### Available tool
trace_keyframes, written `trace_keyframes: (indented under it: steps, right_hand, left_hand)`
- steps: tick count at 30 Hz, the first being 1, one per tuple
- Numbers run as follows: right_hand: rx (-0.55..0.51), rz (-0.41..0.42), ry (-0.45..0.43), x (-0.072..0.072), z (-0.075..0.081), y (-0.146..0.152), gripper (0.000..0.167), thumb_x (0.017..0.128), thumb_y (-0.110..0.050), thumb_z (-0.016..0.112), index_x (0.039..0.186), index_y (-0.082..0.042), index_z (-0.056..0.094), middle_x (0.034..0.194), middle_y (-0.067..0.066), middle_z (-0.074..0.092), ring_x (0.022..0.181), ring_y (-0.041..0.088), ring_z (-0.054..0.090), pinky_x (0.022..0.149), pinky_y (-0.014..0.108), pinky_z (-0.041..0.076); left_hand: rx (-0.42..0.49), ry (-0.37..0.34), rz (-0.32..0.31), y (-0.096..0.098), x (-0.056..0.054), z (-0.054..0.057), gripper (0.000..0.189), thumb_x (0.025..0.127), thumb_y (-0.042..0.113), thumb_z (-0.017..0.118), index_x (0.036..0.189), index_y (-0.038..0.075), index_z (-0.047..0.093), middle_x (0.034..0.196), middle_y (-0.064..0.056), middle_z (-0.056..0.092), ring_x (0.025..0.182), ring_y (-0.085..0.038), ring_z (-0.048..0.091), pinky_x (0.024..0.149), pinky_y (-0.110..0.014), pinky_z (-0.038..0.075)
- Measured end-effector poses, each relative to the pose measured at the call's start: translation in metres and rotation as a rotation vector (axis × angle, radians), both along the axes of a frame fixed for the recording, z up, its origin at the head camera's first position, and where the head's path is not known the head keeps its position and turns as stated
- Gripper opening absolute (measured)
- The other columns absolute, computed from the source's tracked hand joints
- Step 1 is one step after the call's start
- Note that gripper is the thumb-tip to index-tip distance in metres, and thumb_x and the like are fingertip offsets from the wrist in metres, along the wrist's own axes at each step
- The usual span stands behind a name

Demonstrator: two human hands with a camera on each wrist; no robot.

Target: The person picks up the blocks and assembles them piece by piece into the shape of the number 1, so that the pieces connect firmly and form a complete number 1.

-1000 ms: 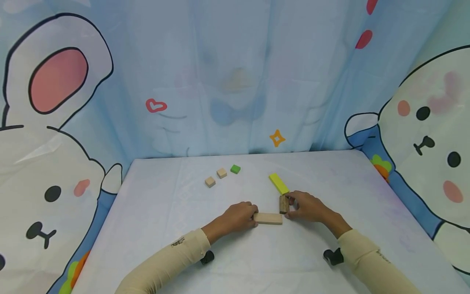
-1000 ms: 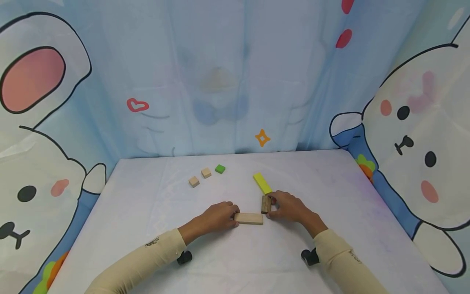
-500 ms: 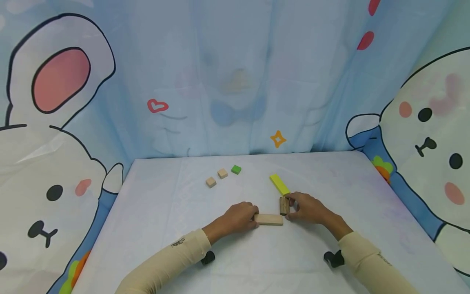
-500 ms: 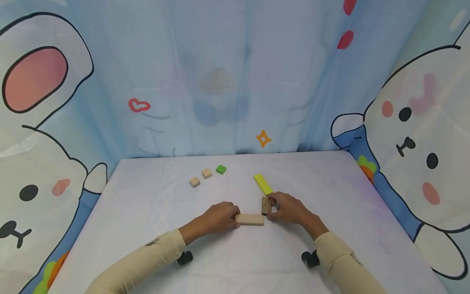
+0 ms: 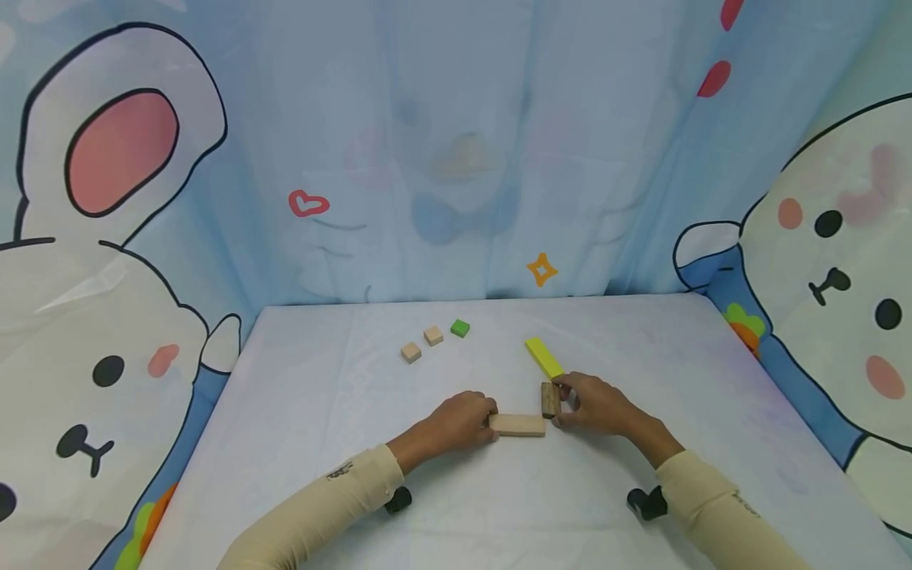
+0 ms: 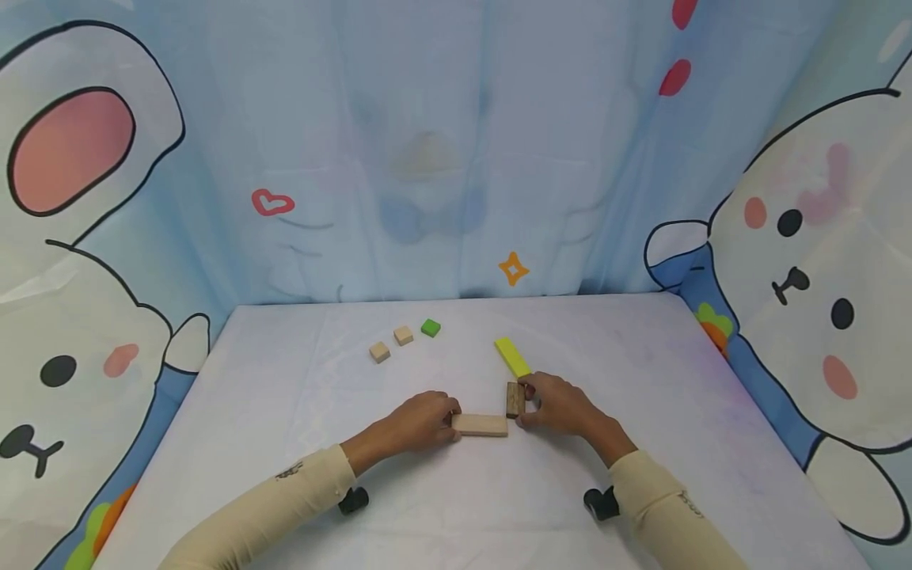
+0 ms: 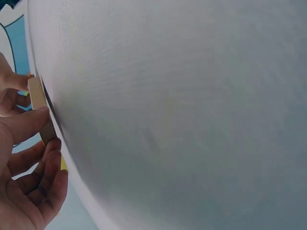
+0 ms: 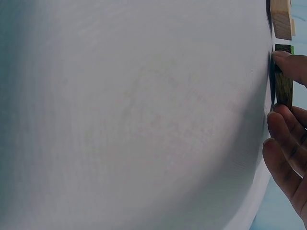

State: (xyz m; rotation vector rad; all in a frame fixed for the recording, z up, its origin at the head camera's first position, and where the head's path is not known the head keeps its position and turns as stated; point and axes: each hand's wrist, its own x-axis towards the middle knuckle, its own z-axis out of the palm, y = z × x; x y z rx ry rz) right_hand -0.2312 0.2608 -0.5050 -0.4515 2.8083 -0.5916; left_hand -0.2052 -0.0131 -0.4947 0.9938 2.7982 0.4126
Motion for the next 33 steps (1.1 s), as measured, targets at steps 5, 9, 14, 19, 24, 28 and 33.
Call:
trace_keyframes:
  steps: [5, 9, 14, 19, 24, 28, 33]
  right_hand:
    - [0.001, 0.004, -0.001, -0.001, -0.001, 0.001, 0.073, 0.077, -0.029, 0.088, 0.136, -0.001, 0.056, 0.101, -0.002, 0.061, 0.079, 0.012, 0.052, 0.066, 0.028, 0.044]
    - [0.003, -0.004, -0.008, -0.001, 0.000, -0.001, 0.074, 0.076, -0.029, 0.088, 0.136, -0.001, 0.056, 0.101, -0.001, 0.061, 0.080, 0.013, 0.052, 0.067, 0.028, 0.045]
    - [-0.002, -0.013, -0.009, 0.001, 0.003, -0.004, 0.073, 0.076, -0.028, 0.088, 0.135, -0.001, 0.057, 0.100, -0.001, 0.061, 0.080, 0.013, 0.053, 0.067, 0.027, 0.046]
    - [0.002, -0.018, -0.006, 0.001, 0.005, -0.006, 0.073, 0.075, -0.028, 0.088, 0.135, 0.000, 0.057, 0.099, 0.000, 0.061, 0.079, 0.014, 0.053, 0.067, 0.027, 0.046]
    - [0.001, -0.012, -0.004, 0.001, 0.008, -0.006, 0.073, 0.075, -0.028, 0.088, 0.135, 0.000, 0.057, 0.099, -0.001, 0.061, 0.079, 0.014, 0.053, 0.066, 0.028, 0.046]
    - [-0.003, -0.002, -0.005, 0.002, 0.007, -0.006, 0.073, 0.076, -0.028, 0.088, 0.135, 0.000, 0.057, 0.099, -0.001, 0.061, 0.078, 0.013, 0.053, 0.065, 0.027, 0.046]
    - [-0.019, 0.010, -0.007, 0.002, 0.007, -0.006, 0.073, 0.076, -0.029, 0.088, 0.136, 0.000, 0.057, 0.100, -0.001, 0.061, 0.078, 0.013, 0.052, 0.064, 0.027, 0.045]
  left_hand:
    - [0.017, -0.005, 0.003, -0.003, 0.001, 0.003, 0.028, 0.090, 0.029, 0.077, 0.109, 0.010, 0.071, 0.085, 0.006, 0.064, 0.073, -0.003, 0.049, 0.067, -0.019, 0.043]
    - [0.020, -0.006, 0.007, -0.006, 0.002, 0.002, 0.029, 0.090, 0.029, 0.077, 0.110, 0.010, 0.071, 0.086, 0.006, 0.064, 0.073, -0.003, 0.049, 0.067, -0.019, 0.043]
    - [0.019, -0.008, 0.012, -0.010, 0.002, -0.002, 0.028, 0.090, 0.029, 0.077, 0.109, 0.010, 0.071, 0.085, 0.006, 0.064, 0.073, -0.003, 0.049, 0.067, -0.019, 0.043]
    - [0.023, -0.011, 0.012, -0.013, 0.004, -0.002, 0.028, 0.090, 0.029, 0.077, 0.110, 0.010, 0.072, 0.085, 0.006, 0.064, 0.073, -0.003, 0.049, 0.068, -0.019, 0.043]
    - [0.025, -0.022, 0.023, -0.017, 0.005, -0.003, 0.029, 0.090, 0.029, 0.077, 0.110, 0.010, 0.071, 0.085, 0.006, 0.063, 0.073, -0.003, 0.049, 0.067, -0.019, 0.044]
    - [0.025, -0.020, 0.027, -0.020, 0.006, -0.003, 0.029, 0.090, 0.029, 0.077, 0.110, 0.010, 0.071, 0.085, 0.006, 0.063, 0.073, -0.003, 0.049, 0.068, -0.019, 0.044]
    - [0.023, -0.020, 0.032, -0.024, 0.007, -0.004, 0.029, 0.090, 0.029, 0.077, 0.110, 0.009, 0.071, 0.085, 0.006, 0.063, 0.073, -0.002, 0.049, 0.068, -0.019, 0.044]
